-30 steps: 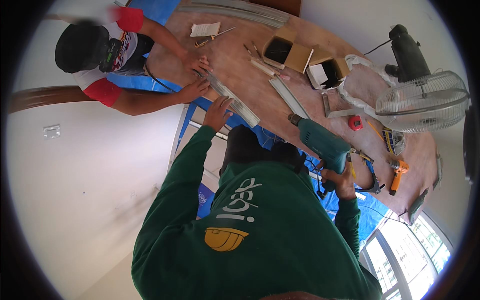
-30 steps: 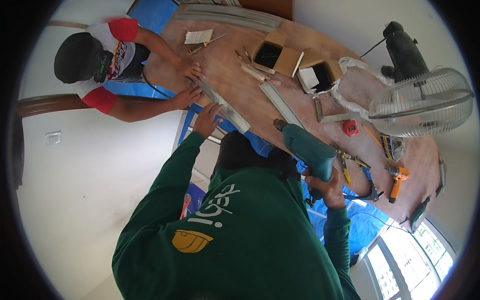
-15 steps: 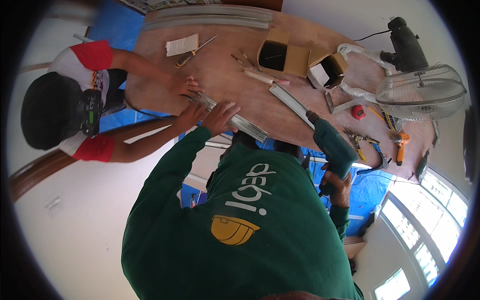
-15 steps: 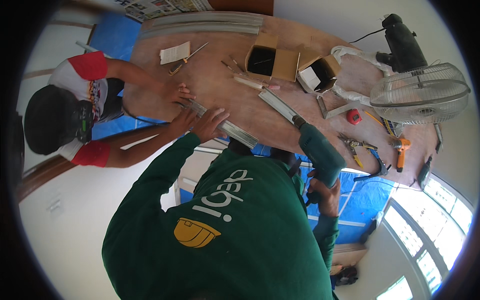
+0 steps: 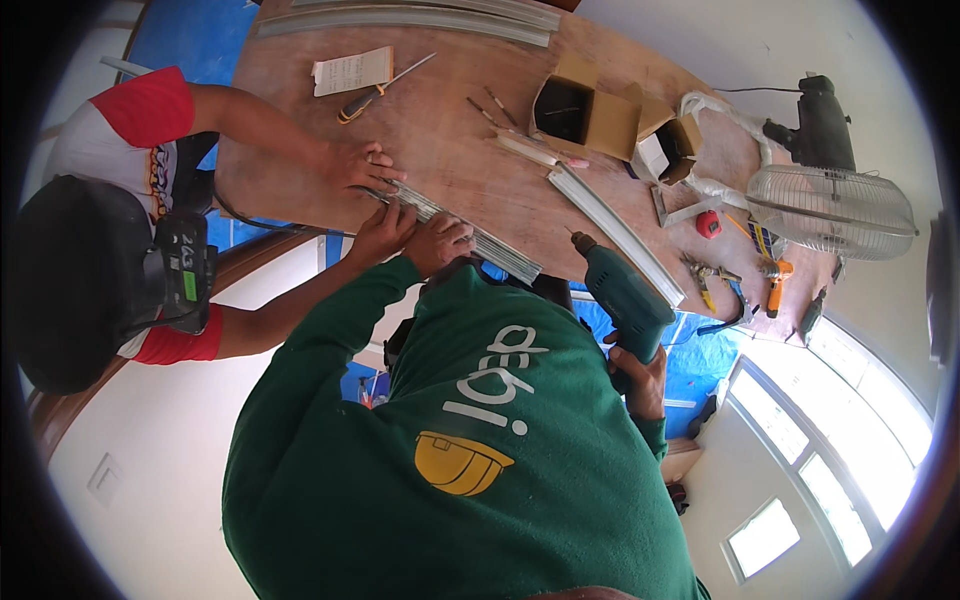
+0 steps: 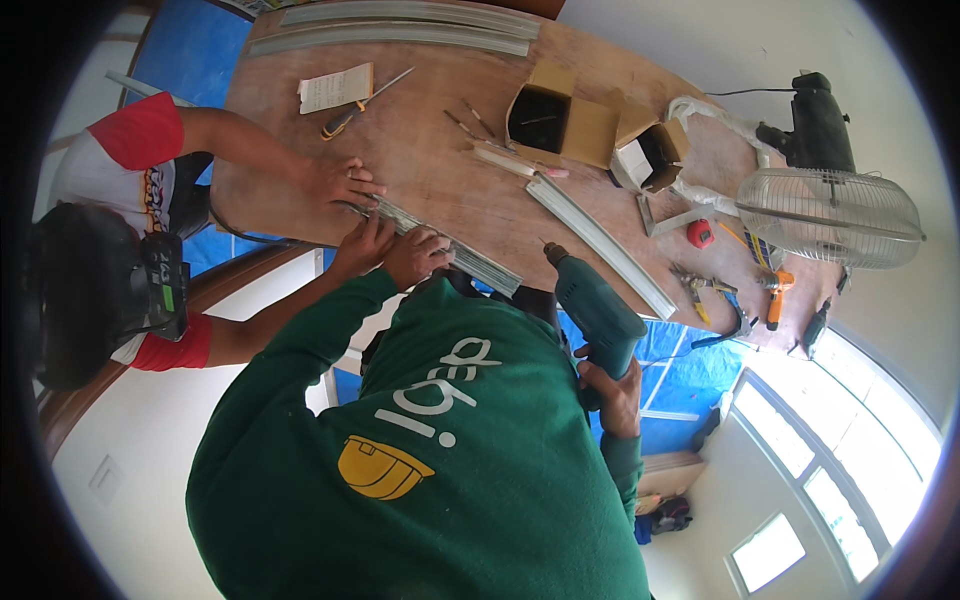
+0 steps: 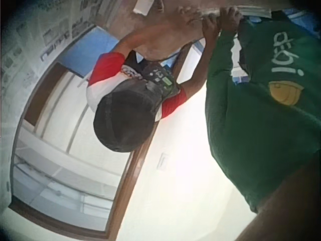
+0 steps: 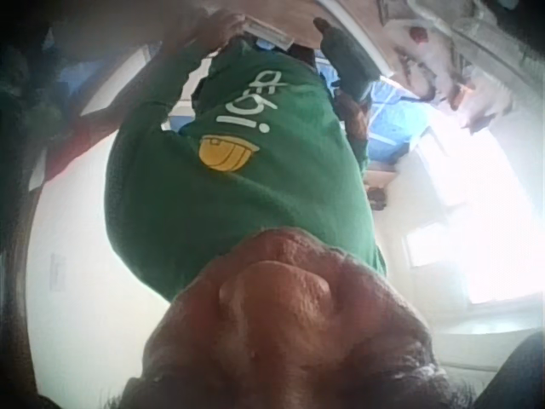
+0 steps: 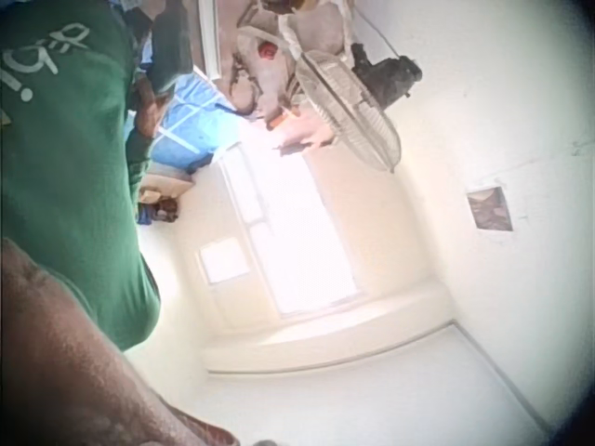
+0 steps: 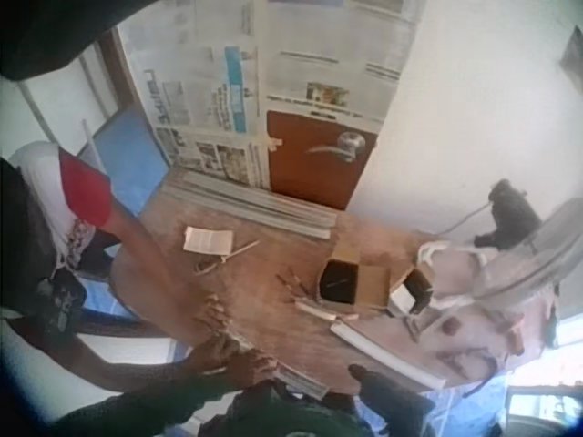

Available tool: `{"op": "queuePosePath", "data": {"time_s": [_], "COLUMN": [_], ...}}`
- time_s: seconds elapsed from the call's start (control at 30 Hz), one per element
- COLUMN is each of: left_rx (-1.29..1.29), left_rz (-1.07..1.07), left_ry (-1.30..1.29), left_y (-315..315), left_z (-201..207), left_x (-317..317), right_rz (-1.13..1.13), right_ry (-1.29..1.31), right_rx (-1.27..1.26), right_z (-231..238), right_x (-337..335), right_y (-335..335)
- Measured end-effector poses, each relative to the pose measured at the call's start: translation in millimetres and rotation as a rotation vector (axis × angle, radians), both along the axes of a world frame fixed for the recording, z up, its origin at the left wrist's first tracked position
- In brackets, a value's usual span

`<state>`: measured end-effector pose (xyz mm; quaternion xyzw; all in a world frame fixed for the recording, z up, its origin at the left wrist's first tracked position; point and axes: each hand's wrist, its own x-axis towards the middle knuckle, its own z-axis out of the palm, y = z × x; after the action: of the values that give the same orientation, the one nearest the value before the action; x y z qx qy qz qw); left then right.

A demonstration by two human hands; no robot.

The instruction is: The person uses a corded drill to fasten screws into long metal frame sections laid on a workbench, then applies sealant along the frame edges with a caulking gun. A coworker assists by holding the frame steady during drilling.

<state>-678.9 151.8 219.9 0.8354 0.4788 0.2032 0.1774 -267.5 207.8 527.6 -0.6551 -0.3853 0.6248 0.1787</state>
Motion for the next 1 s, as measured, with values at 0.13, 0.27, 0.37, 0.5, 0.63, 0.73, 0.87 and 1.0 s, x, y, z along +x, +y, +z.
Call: {"op": "queuePosePath", "data": {"time_s": [0.13, 0.27, 0.37, 0.5, 0.63, 0.73, 0.87, 1.0], "left_rx": [-0.018, -0.034, -0.337, -0.57, -0.619, -0.485, -0.331, -0.303], "left_rz": [0.083, 0.562, 1.094, 1.447, 1.371, 1.523, 2.057, 2.455], "left_ry": [0.04, -0.211, -0.572, -0.938, -0.819, -0.79, -0.621, -0.808], "left_y": [-11.5, -23.3, -29.4, -32.1, -12.6, -15.7, -9.9, 55.5], "left_z": [-8.4, 28.1, 28.5, 21.4, 34.1, 2.6, -59.0, -39.4], "left_x": [9.7, 38.2, 62.9, 75.7, 68.8, 69.8, 103.6, 136.2], "right_rz": [0.106, 0.205, 0.426, 0.87, 1.112, 1.251, 1.41, 1.446], "right_ry": [-0.032, -0.047, -0.134, -0.232, -0.197, -0.285, -0.471, -0.601], "right_rx": [-0.031, -0.031, 0.196, 0.657, 0.885, 1.0, 1.126, 1.109], "right_z": [-3.0, -8.1, -18.7, -62.2, -131.4, -172.5, -242.1, -258.2], "right_x": [6.3, 13.3, 14.5, 3.8, -21.1, -49.6, -53.9, -55.9], "right_y": [20.1, 45.6, 64.4, 96.4, 110.4, 110.6, 86.7, 85.1]}}
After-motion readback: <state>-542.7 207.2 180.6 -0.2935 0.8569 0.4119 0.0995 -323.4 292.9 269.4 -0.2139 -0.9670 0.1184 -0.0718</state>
